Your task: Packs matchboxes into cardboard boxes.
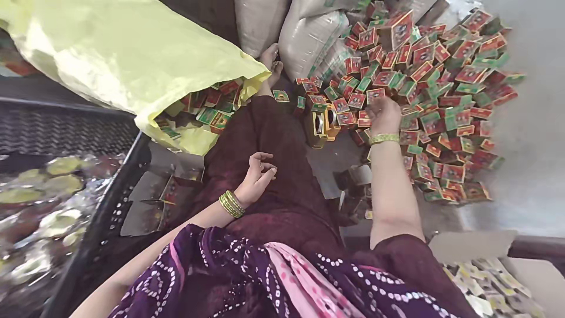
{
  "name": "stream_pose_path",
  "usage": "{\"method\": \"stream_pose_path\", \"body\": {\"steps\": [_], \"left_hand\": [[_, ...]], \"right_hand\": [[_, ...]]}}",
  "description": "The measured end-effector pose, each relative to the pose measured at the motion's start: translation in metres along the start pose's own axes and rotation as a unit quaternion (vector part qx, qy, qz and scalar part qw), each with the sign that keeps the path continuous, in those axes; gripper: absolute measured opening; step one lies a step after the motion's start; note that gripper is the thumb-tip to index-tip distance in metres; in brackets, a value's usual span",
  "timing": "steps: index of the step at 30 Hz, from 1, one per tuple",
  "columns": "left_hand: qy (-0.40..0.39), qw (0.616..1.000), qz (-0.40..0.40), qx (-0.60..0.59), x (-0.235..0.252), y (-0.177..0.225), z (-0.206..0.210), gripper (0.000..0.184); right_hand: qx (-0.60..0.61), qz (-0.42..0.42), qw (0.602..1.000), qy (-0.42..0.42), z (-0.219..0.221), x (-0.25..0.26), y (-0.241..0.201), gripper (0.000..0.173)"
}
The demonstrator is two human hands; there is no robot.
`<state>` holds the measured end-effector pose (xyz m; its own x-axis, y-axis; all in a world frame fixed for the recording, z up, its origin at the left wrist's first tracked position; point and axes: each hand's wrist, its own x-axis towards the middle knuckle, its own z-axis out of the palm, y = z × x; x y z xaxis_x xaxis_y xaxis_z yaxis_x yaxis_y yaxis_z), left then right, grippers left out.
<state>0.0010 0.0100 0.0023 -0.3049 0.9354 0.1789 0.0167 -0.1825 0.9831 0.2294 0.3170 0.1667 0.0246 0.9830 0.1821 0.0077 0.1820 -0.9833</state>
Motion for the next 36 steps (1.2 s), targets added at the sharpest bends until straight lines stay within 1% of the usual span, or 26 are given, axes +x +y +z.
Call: {"method": "stream_pose_path", "body": {"steps": [1,2,3,4,6,7,8,9,10,13,16,18,20,21,23,25,27,28,30,32,33,34,35,36], "left_hand": [[0.001,1.0,0.001,0.002,0.001,-0.002,-0.001,0.058],[0.002,1.0,0.0,0.006,0.001,-0.003,-0.001,0.057],[0.003,1.0,-0.006,0.01,0.001,-0.004,-0.002,0.057],[0.004,1.0,-0.014,0.013,0.0,-0.005,-0.002,0.056],[-0.002,1.0,-0.018,0.016,0.001,-0.007,-0.003,0.055],[-0.005,1.0,-0.018,0.019,0.001,-0.008,-0.002,0.054],[-0.009,1.0,-0.02,0.021,0.002,-0.008,-0.002,0.053],[-0.013,0.999,-0.02,0.025,0.002,-0.009,-0.002,0.052],[-0.017,0.999,-0.02,0.028,0.003,-0.009,-0.002,0.051],[-0.026,0.999,-0.014,0.033,0.005,-0.011,-0.001,0.05],[-0.033,0.998,-0.018,0.046,0.005,-0.01,0.0,0.049],[-0.037,0.998,-0.015,0.058,0.004,-0.009,0.001,0.047],[-0.04,0.996,-0.009,0.077,0.003,-0.006,0.001,0.045],[-0.044,0.995,-0.005,0.086,0.002,-0.005,0.001,0.043],[-0.056,0.993,0.018,0.102,0.001,-0.002,0.002,0.039],[-0.067,0.99,0.043,0.113,-0.002,0.0,0.003,0.04],[-0.07,0.986,0.08,0.13,-0.004,0.0,0.006,0.044],[-0.067,0.981,0.099,0.15,-0.005,0.001,0.008,0.051],[-0.052,0.967,0.141,0.203,-0.006,0.002,0.01,0.069],[-0.04,0.956,0.173,0.232,-0.007,0.005,0.01,0.092],[-0.038,0.953,0.183,0.24,-0.009,0.008,0.009,0.1],[-0.043,0.949,0.192,0.248,-0.011,0.01,0.008,0.103],[-0.054,0.944,0.208,0.252,-0.012,0.01,0.006,0.1],[-0.069,0.941,0.219,0.249,-0.014,0.01,0.004,0.092]], "right_hand": [[-0.084,0.024,0.996,-0.029,-0.002,-0.001,0.017,0.046],[-0.18,0.046,0.98,-0.074,-0.005,-0.003,0.033,0.043],[-0.287,0.059,0.948,-0.124,-0.011,-0.007,0.046,0.039],[-0.403,0.058,0.9,-0.157,-0.017,-0.012,0.058,0.036],[-0.585,0.073,0.786,-0.187,-0.031,-0.028,0.067,0.039],[-0.653,0.09,0.729,-0.183,-0.039,-0.039,0.07,0.041],[-0.702,0.109,0.684,-0.166,-0.046,-0.049,0.073,0.044],[-0.731,0.129,0.655,-0.144,-0.052,-0.058,0.076,0.044],[-0.746,0.148,0.637,-0.127,-0.06,-0.064,0.082,0.043],[-0.748,0.171,0.628,-0.132,-0.084,-0.069,0.105,0.04],[-0.746,0.178,0.627,-0.136,-0.093,-0.072,0.109,0.038],[-0.716,0.184,0.655,-0.158,-0.099,-0.072,0.111,0.037],[-0.673,0.175,0.693,-0.188,-0.1,-0.073,0.107,0.034],[-0.65,0.151,0.718,-0.199,-0.098,-0.076,0.103,0.031],[-0.614,0.078,0.753,-0.221,-0.089,-0.087,0.089,0.024],[-0.568,-0.024,0.786,-0.242,-0.076,-0.106,0.072,0.019],[-0.51,-0.143,0.811,-0.248,-0.061,-0.13,0.047,0.019],[-0.486,-0.2,0.812,-0.252,-0.053,-0.142,0.034,0.021],[-0.439,-0.306,0.803,-0.262,-0.037,-0.164,0.009,0.023],[-0.383,-0.381,0.787,-0.298,-0.019,-0.184,-0.012,0.023],[-0.348,-0.407,0.779,-0.326,-0.01,-0.194,-0.019,0.022],[-0.314,-0.427,0.77,-0.356,-0.001,-0.204,-0.024,0.021],[-0.279,-0.441,0.762,-0.383,0.007,-0.213,-0.026,0.02],[-0.25,-0.448,0.758,-0.404,0.013,-0.219,-0.027,0.019]]}}
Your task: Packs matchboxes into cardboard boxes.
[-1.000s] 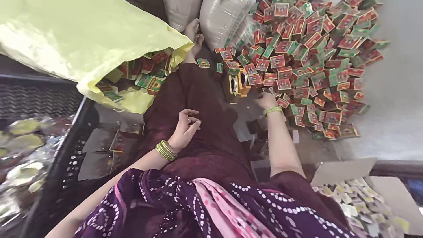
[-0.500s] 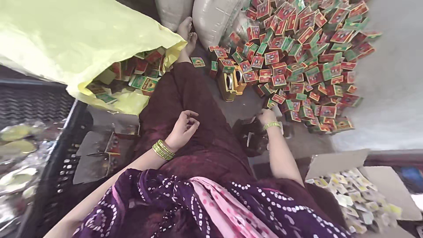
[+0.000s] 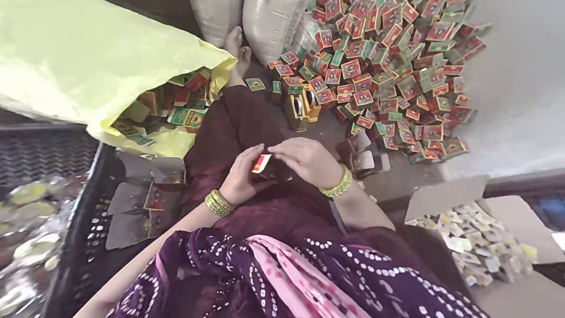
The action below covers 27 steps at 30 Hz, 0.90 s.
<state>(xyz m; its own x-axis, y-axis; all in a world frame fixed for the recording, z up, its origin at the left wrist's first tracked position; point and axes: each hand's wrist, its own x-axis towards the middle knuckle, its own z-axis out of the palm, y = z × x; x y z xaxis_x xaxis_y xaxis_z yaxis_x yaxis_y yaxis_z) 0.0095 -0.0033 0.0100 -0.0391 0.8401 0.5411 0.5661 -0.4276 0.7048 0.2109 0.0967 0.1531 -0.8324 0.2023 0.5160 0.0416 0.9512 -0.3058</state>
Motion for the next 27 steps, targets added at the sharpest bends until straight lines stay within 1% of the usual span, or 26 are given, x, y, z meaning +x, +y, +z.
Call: {"method": "stream_pose_path", "body": {"steps": [1,2,3,4,5,6,7,8,9,10,12,13,15,17,20,22,25,27], "left_hand": [[-0.013,1.0,0.004,-0.006,-0.001,0.0,-0.001,0.08],[-0.028,1.0,0.002,-0.005,-0.002,-0.001,-0.002,0.072],[-0.04,0.999,-0.003,-0.003,-0.004,-0.001,-0.003,0.069],[-0.042,0.999,-0.01,-0.011,-0.006,-0.001,-0.004,0.071],[-0.037,0.998,-0.031,-0.033,-0.007,0.001,-0.004,0.076],[-0.03,0.996,-0.059,-0.062,-0.008,0.001,-0.004,0.081],[-0.022,0.992,-0.089,-0.089,-0.008,0.001,-0.003,0.087],[-0.015,0.987,-0.119,-0.111,-0.008,0.001,-0.001,0.091],[-0.009,0.982,-0.139,-0.129,-0.008,0.001,0.001,0.093],[-0.006,0.977,-0.156,-0.148,-0.008,0.002,0.002,0.093],[0.001,0.969,-0.176,-0.175,-0.005,0.002,0.004,0.093],[0.004,0.966,-0.179,-0.185,-0.004,0.002,0.004,0.094],[0.005,0.965,-0.186,-0.185,-0.004,0.002,0.005,0.095],[0.002,0.966,-0.188,-0.179,-0.003,0.004,0.005,0.095],[0.002,0.966,-0.18,-0.187,-0.004,0.004,0.005,0.091],[0.003,0.966,-0.179,-0.186,-0.004,0.003,0.005,0.09],[-0.009,0.962,-0.192,-0.196,-0.005,0.001,0.003,0.089],[-0.021,0.958,-0.202,-0.204,-0.005,0.001,0.003,0.09]], "right_hand": [[0.02,-0.009,1.0,0.0,0.003,0.002,-0.004,0.019],[0.026,0.0,1.0,0.005,0.003,0.002,-0.004,0.019],[0.011,0.03,0.999,0.016,0.0,-0.002,-0.001,0.02],[-0.025,0.081,0.996,0.026,-0.009,-0.01,0.006,0.022],[-0.077,0.157,0.984,0.025,-0.023,-0.02,0.016,0.025],[-0.141,0.25,0.958,0.006,-0.04,-0.033,0.03,0.028],[-0.196,0.355,0.913,-0.034,-0.056,-0.049,0.046,0.03],[-0.233,0.456,0.855,-0.081,-0.072,-0.068,0.061,0.031],[-0.258,0.538,0.793,-0.124,-0.082,-0.092,0.077,0.033],[-0.267,0.604,0.733,-0.164,-0.089,-0.118,0.092,0.037],[-0.234,0.703,0.632,-0.225,-0.089,-0.17,0.109,0.033],[-0.223,0.722,0.606,-0.248,-0.082,-0.202,0.119,0.032],[-0.194,0.728,0.608,-0.251,-0.061,-0.26,0.134,0.032],[-0.175,0.74,0.606,-0.236,-0.037,-0.288,0.14,0.036],[-0.155,0.775,0.583,-0.186,-0.009,-0.291,0.141,0.044],[-0.158,0.781,0.579,-0.172,-0.001,-0.283,0.145,0.05],[-0.169,0.772,0.6,-0.124,0.011,-0.283,0.15,0.041],[-0.16,0.777,0.596,-0.126,0.013,-0.281,0.151,0.042]]}}
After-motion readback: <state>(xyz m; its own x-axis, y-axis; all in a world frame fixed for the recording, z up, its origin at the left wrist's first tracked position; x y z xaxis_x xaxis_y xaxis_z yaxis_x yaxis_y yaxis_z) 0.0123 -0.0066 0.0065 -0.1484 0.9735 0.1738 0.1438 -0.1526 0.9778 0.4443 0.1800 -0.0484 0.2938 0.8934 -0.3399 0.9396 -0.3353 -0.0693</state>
